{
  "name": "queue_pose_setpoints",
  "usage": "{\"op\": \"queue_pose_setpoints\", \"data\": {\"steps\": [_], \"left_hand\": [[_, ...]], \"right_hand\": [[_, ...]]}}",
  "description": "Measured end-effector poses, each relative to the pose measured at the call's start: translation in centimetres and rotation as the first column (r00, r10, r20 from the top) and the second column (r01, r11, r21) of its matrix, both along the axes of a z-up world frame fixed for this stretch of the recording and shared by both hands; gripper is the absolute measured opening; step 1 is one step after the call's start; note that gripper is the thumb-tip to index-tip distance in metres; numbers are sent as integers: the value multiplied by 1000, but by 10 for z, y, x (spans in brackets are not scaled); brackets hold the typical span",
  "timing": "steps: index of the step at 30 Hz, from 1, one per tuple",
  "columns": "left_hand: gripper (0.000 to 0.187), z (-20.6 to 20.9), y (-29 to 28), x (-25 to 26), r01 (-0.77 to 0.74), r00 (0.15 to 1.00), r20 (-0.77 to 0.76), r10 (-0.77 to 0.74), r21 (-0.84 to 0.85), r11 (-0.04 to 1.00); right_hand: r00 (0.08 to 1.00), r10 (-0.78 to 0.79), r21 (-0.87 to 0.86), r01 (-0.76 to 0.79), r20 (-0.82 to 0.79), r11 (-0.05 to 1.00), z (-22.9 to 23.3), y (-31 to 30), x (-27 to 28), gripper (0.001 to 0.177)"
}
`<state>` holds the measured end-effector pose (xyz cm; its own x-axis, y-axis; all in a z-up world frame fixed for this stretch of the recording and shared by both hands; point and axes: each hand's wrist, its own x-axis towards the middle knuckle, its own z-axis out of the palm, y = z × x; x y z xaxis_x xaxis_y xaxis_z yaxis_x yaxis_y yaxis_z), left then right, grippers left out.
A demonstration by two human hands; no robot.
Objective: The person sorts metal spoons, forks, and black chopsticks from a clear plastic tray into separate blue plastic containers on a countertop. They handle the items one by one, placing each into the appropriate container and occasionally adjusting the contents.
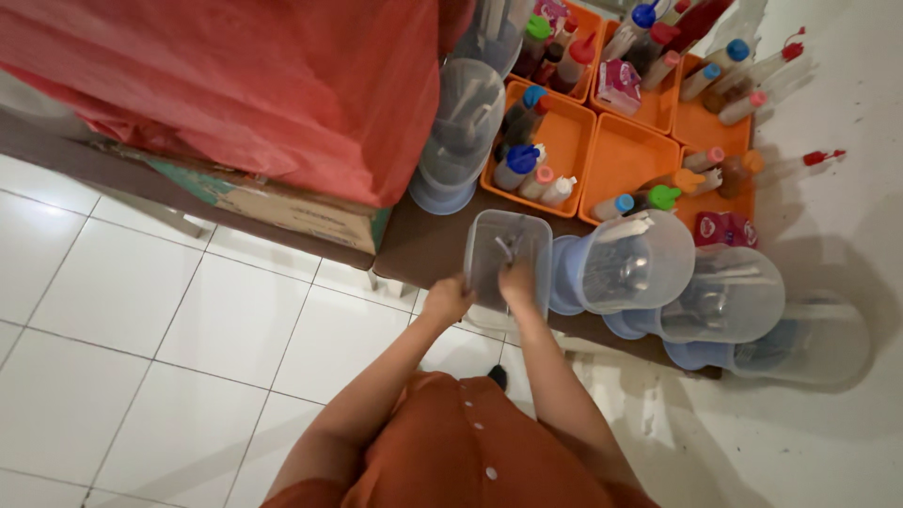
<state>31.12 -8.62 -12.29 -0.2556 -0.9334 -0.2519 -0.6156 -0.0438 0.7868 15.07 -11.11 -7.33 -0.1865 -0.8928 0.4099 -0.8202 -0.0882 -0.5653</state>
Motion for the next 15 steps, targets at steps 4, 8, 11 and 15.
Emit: {"op": "queue_pose_setpoints", "data": {"steps": [4, 8, 11, 15], "left_hand": [[22, 1, 8, 13, -77, 996, -55, 74, -43, 996], [20, 15, 35, 68, -150, 983, -130, 127, -187, 971], [19, 34, 65, 120, -238, 962, -186, 201, -203, 950], [24, 61, 108, 178, -423, 890, -186, 416, 4, 906]], "right_hand": [[946, -223, 540, 65, 234, 839, 24, 12, -12, 33], [863, -186, 512, -94, 469, 854, 56, 33, -19, 34], [776, -191, 516, -195, 602, 834, 67, 44, -13, 41], [696, -132, 494, -351, 706, 795, 65, 53, 9, 36]]}}
